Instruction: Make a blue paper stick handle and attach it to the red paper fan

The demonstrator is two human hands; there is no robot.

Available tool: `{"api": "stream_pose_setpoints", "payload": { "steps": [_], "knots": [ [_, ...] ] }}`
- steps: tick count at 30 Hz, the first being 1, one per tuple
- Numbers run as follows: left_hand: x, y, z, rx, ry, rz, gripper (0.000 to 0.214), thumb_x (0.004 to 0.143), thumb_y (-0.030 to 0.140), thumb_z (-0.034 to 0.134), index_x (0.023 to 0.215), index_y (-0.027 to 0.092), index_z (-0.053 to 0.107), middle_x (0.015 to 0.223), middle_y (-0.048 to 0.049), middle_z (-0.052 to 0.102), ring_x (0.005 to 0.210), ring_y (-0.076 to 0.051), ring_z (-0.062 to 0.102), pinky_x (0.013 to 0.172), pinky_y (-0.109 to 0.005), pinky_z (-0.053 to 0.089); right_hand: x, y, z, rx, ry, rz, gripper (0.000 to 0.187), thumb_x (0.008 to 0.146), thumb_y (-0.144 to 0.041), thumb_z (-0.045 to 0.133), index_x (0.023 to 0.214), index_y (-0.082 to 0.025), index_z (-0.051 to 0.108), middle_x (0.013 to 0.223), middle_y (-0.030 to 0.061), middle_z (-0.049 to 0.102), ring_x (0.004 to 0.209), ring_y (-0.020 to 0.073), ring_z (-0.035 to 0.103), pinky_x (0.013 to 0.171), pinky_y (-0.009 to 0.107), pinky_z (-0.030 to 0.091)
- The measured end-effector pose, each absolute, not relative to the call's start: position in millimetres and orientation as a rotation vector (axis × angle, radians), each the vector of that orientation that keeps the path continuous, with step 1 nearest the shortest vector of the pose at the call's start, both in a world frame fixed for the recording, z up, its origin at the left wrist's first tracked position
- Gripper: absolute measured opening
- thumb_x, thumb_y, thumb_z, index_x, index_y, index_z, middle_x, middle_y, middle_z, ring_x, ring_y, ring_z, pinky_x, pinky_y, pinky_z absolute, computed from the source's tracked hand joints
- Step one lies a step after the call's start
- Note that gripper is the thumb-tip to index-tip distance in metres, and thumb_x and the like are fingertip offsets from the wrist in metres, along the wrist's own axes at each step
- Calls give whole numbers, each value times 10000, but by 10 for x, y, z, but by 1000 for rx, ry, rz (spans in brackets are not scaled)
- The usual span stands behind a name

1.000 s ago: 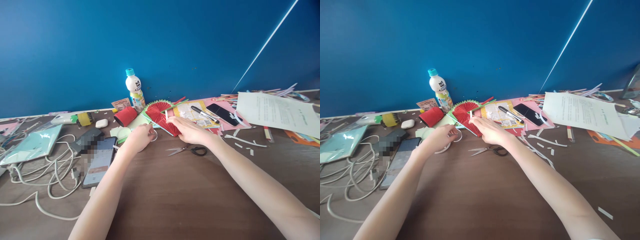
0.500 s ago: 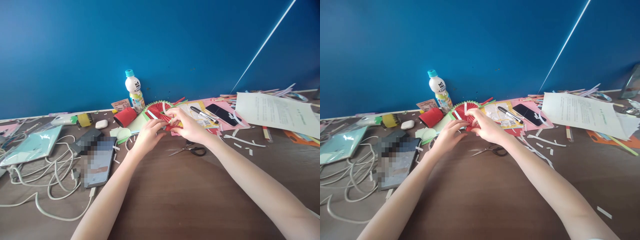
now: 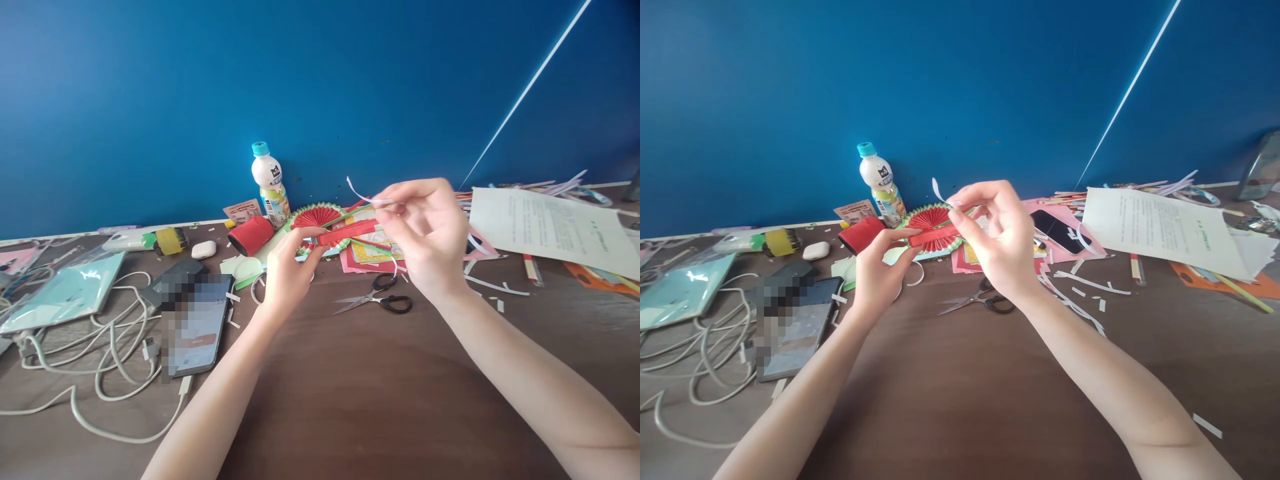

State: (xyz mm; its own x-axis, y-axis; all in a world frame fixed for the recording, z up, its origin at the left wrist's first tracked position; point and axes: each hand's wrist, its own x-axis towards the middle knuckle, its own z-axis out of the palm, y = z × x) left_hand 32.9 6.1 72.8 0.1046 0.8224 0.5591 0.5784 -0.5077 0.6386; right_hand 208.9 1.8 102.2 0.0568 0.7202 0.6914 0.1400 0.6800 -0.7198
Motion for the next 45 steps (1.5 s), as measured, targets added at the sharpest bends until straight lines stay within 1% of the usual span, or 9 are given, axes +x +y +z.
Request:
{"api": "stream_pose_setpoints", "payload": {
  "steps": [5,7,12,15,19,24,30,37,45],
  "knots": [
    [352,41,718,2109,1418,1380,111,803,231,523,908,199,541,1030,-15,649,970,-135,584,839,-263,450,2109,-34,1111,-706,-1463,935,167,760,-348,606,764,-251,470,770,-16,566,756,155,598,702,356,511],
    [360,35,716,2103,1424,1388,91,795,222,531,884,200,526,1032,-15,650,969,-135,587,828,-262,457,2118,-38,1130,-714,-1465,1001,193,743,-367,626,757,-246,477,743,-18,564,709,147,596,665,343,514],
    [376,66,673,2098,1406,1493,61,777,186,554,816,203,512,986,-6,665,903,-128,607,749,-259,490,2171,-93,1198,-486,-1451,1011,175,722,-326,668,736,-253,509,678,-39,556,634,126,585,598,306,511],
    [386,87,640,2094,1361,1536,76,766,183,570,814,204,515,978,-12,665,878,-133,617,722,-271,508,2168,-125,1218,-368,-1558,1198,137,731,-272,667,726,-238,534,653,-38,564,564,118,574,527,291,495],
    [411,65,627,2046,1234,1570,105,740,163,585,793,203,504,1007,-27,652,866,-136,625,691,-269,530,2122,-59,1170,-530,-1457,1405,125,729,-217,669,726,-206,544,708,-28,574,625,114,592,576,282,501],
    [451,18,618,2001,1081,1575,126,738,129,567,802,204,489,1014,-37,649,923,-145,623,751,-288,542,2104,72,1088,-619,-1195,1388,199,666,-164,715,721,-209,529,749,-47,550,675,86,568,651,251,498],
    [523,-21,588,1979,1010,1622,120,751,137,565,795,201,474,981,-36,614,924,-133,600,737,-271,547,2063,87,1037,-671,-1117,1355,264,617,-168,739,717,-222,501,745,-52,527,677,86,536,680,264,494],
    [555,-57,543,2043,995,1673,125,775,153,558,801,210,450,979,-46,565,923,-150,571,748,-316,534,2021,90,985,-686,-1099,1342,263,620,-194,730,711,-227,486,749,-49,508,692,102,540,729,316,511],
    [543,-54,527,2055,963,1692,143,769,145,569,790,211,445,978,-45,568,919,-153,573,755,-317,515,2046,98,984,-697,-1066,1354,241,627,-158,711,705,-228,493,734,-55,506,675,94,537,701,295,526]
  ]
}}
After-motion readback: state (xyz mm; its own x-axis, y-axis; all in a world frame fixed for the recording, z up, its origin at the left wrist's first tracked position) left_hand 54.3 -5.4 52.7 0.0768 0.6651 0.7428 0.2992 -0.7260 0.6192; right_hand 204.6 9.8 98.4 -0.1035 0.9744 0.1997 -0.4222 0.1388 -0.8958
